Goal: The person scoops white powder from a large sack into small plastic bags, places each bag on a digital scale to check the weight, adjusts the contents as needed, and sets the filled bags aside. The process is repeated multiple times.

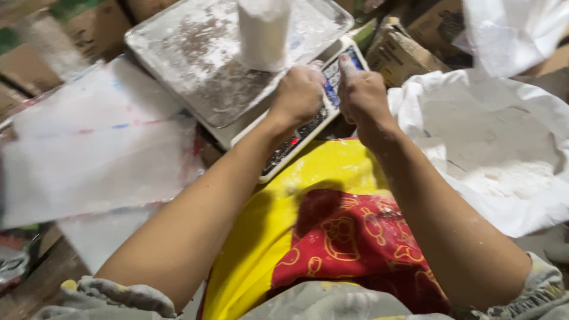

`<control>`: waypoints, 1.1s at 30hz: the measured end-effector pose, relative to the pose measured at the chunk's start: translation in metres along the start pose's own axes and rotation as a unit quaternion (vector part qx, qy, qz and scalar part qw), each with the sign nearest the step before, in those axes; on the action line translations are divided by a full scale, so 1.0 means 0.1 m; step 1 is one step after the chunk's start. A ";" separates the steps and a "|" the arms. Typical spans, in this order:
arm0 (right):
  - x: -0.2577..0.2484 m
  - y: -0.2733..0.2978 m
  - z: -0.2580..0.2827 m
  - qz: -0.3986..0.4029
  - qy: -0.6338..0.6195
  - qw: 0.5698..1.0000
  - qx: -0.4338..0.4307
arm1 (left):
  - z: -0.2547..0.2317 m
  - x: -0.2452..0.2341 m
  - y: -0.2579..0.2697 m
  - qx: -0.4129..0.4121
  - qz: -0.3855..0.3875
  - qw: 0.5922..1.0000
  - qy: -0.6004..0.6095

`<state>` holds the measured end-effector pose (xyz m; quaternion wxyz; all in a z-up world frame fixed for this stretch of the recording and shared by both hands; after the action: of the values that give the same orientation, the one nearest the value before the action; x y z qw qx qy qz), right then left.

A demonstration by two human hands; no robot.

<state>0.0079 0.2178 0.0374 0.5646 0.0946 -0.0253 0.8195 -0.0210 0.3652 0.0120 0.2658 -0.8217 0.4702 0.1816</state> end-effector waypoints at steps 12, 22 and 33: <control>-2.85 0.19 0.51 -0.164 0.321 0.919 0.160 | -1.82 1.72 0.30 0.162 0.154 0.972 0.068; -4.10 -0.15 -0.79 -0.035 0.743 0.623 0.243 | -2.04 2.22 0.76 0.272 0.215 0.934 -0.089; -3.92 -0.02 -1.06 0.017 0.790 0.563 0.243 | -2.02 2.25 0.92 0.256 0.311 0.902 -0.159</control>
<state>0.1314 -0.1264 -0.1390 0.3007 -0.4569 0.6294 0.5520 0.0194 0.0517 0.0240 0.4679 -0.4979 0.6837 0.2565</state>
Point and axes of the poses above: each hand's wrist, its own y-axis away from the middle knuckle, its own x-axis out of the palm, z = x × y, the point moved 8 cm from there along -y, towards the middle knuckle, and after that the axes turned 12 degrees about -y, right-handed, at the moved point
